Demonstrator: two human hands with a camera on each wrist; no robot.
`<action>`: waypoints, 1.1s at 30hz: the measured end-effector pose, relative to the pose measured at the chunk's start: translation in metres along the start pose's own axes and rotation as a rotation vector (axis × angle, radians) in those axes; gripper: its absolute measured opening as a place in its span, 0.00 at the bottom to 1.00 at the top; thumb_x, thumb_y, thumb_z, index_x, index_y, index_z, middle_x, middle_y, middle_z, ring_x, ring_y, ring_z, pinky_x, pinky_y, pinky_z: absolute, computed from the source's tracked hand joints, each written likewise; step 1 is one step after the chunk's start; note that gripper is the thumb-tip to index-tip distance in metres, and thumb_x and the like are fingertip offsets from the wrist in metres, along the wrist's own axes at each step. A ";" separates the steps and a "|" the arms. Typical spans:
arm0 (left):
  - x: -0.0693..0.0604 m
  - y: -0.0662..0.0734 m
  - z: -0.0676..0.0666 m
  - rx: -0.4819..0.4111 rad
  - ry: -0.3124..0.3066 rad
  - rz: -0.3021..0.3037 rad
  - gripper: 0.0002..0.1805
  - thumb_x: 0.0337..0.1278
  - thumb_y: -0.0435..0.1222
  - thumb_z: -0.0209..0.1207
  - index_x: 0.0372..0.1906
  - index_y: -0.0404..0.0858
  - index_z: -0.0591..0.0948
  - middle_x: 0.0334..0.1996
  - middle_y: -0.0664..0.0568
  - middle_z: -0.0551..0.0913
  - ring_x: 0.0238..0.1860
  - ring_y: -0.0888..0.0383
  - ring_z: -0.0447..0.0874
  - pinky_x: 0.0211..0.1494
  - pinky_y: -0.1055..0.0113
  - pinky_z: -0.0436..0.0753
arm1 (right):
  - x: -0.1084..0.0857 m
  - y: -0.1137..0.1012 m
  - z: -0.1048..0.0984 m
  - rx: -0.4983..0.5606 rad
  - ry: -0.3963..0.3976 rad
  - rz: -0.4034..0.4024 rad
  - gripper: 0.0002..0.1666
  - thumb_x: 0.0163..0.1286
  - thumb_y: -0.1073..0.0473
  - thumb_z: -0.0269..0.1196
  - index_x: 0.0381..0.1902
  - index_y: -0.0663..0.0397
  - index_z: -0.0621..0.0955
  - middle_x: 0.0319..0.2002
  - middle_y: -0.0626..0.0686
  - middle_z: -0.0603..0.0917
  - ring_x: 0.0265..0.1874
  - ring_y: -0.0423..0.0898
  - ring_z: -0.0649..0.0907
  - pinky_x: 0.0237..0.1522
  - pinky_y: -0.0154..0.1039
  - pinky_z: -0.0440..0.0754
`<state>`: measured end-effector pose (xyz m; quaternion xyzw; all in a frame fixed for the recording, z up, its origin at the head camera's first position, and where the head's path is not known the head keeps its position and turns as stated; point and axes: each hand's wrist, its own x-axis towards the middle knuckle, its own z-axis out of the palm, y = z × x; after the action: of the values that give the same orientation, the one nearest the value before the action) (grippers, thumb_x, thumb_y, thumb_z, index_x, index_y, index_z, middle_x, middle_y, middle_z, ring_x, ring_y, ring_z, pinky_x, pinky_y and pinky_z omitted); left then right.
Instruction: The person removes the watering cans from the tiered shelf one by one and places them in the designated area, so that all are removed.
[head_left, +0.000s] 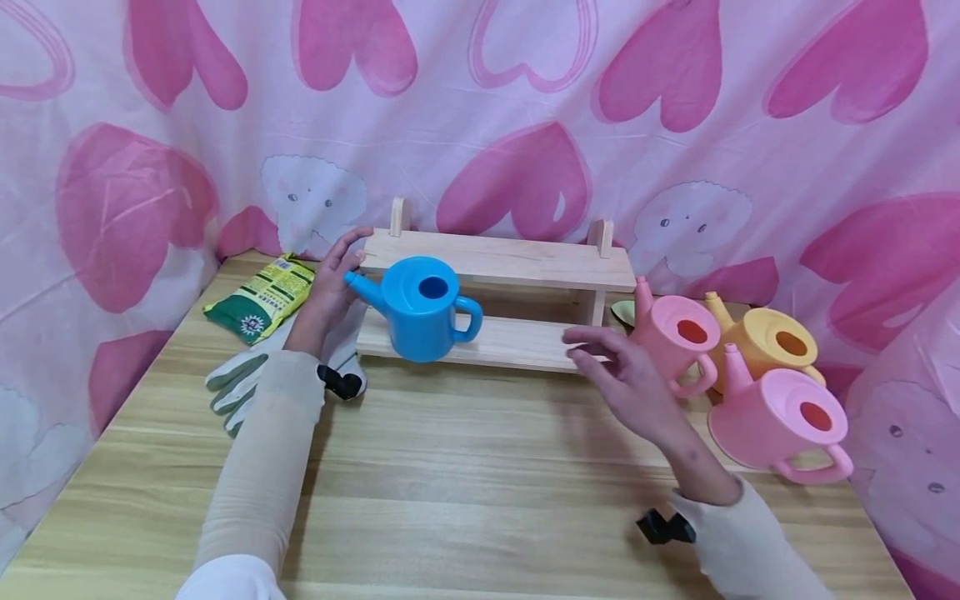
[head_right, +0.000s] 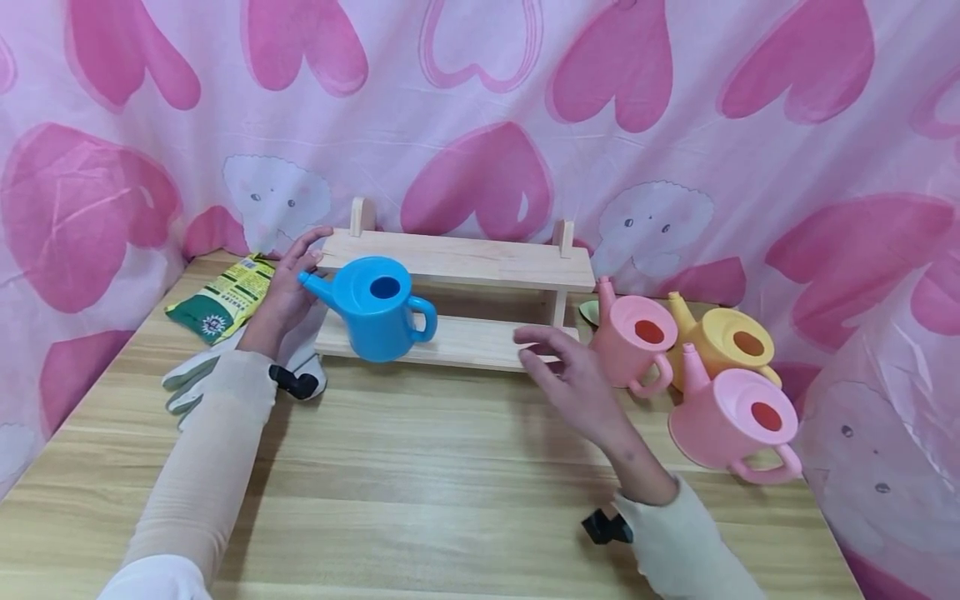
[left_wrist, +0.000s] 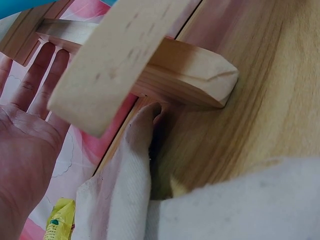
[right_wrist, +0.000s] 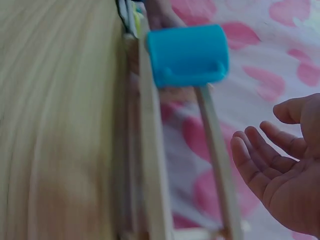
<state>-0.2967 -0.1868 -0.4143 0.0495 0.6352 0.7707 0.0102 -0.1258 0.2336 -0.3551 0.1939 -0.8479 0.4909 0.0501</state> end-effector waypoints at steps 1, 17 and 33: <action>0.000 0.000 0.000 -0.002 0.002 -0.003 0.20 0.80 0.45 0.52 0.71 0.57 0.74 0.76 0.48 0.63 0.63 0.50 0.74 0.52 0.72 0.82 | 0.004 0.000 0.007 0.020 -0.021 0.004 0.17 0.78 0.61 0.61 0.62 0.55 0.81 0.55 0.52 0.84 0.51 0.47 0.85 0.50 0.34 0.83; 0.001 -0.001 -0.002 -0.029 -0.010 0.020 0.21 0.78 0.46 0.55 0.71 0.56 0.75 0.75 0.49 0.64 0.59 0.53 0.75 0.52 0.72 0.81 | 0.063 -0.005 0.086 0.153 -0.040 0.027 0.22 0.82 0.55 0.57 0.68 0.54 0.76 0.63 0.51 0.79 0.62 0.47 0.79 0.61 0.45 0.79; 0.000 -0.002 0.001 -0.051 -0.013 0.025 0.19 0.79 0.44 0.54 0.69 0.55 0.76 0.72 0.49 0.65 0.49 0.57 0.77 0.44 0.74 0.79 | 0.079 -0.001 0.101 0.167 -0.066 0.074 0.23 0.82 0.48 0.55 0.67 0.53 0.78 0.60 0.54 0.81 0.58 0.49 0.80 0.57 0.49 0.82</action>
<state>-0.2971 -0.1857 -0.4160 0.0623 0.6146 0.7864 0.0060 -0.1878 0.1250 -0.3841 0.1821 -0.8117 0.5548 -0.0126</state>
